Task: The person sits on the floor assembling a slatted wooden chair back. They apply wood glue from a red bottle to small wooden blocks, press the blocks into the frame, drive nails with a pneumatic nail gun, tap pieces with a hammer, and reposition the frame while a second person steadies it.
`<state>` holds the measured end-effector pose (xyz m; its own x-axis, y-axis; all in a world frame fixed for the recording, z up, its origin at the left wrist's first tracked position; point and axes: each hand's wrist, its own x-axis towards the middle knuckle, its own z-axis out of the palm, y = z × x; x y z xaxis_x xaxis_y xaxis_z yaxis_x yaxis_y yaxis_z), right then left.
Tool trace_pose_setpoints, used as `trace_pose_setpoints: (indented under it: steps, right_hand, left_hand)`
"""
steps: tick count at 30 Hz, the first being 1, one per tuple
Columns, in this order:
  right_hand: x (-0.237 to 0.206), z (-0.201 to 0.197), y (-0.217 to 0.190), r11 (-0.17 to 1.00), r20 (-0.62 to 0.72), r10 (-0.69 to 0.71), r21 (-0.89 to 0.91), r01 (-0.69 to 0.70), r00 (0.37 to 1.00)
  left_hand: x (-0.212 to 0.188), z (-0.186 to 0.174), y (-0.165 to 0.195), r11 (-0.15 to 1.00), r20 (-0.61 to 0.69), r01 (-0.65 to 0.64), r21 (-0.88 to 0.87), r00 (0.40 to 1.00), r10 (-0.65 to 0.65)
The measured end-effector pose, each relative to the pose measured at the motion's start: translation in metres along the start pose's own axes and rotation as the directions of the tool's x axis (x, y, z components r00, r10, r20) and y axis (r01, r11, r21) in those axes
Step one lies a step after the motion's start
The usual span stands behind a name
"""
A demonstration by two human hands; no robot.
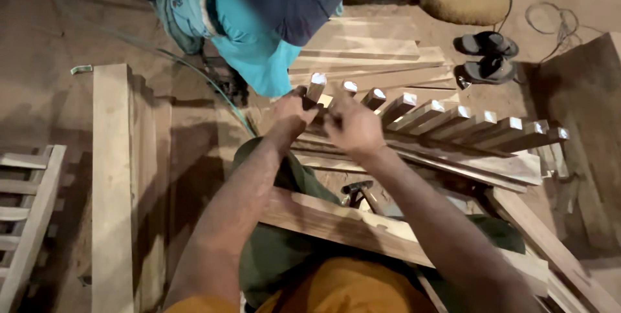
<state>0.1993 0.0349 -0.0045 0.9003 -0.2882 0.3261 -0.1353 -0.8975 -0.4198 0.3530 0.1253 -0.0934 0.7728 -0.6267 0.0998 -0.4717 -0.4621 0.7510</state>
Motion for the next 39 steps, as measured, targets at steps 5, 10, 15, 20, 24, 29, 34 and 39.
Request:
trace_pose_setpoints:
  steps: [5, 10, 15, 20, 24, 29, 34, 39]
  right_hand:
    - [-0.003, -0.017, 0.033, 0.968, 0.105, 0.228, -0.127, -0.215, 0.968]
    - [0.000, 0.000, 0.043, 0.951, 0.148, 0.255, -0.220, -0.219, 0.956]
    - [0.000, 0.005, 0.045, 0.969, 0.111, 0.106, -0.234, -0.078, 0.988]
    - [-0.004, -0.012, 0.041, 0.970, 0.148, 0.104, -0.231, -0.068, 0.984]
    - [-0.008, -0.021, 0.033, 0.970, 0.127, 0.143, -0.216, -0.113, 0.982]
    - [-0.011, -0.026, 0.025, 0.973, 0.164, 0.126, -0.210, -0.091, 0.978]
    - [-0.010, -0.021, 0.024, 0.979, 0.144, 0.167, -0.144, -0.146, 0.975]
    - [-0.002, -0.008, 0.031, 0.968, 0.111, 0.201, -0.176, -0.180, 0.973]
  left_hand:
    - [-0.008, -0.009, 0.010, 1.000, 0.049, 0.008, -0.028, 0.999, -0.006]
    - [-0.008, -0.008, 0.011, 0.996, 0.043, 0.015, 0.092, 0.999, -0.019]
    - [-0.011, -0.002, 0.001, 0.997, -0.018, -0.073, 0.037, 0.997, 0.074]
    - [-0.009, 0.006, -0.001, 0.998, -0.017, -0.008, 0.062, 1.000, 0.009]
    - [-0.008, 0.008, 0.001, 1.000, -0.036, -0.025, 0.005, 0.999, 0.025]
    - [-0.008, 0.002, 0.006, 1.000, 0.008, -0.004, 0.012, 1.000, 0.004]
    - [-0.005, 0.002, 0.004, 0.999, -0.012, -0.019, 0.027, 1.000, 0.019]
    - [-0.004, 0.008, 0.007, 0.628, 0.148, 0.257, -0.735, 0.964, -0.221]
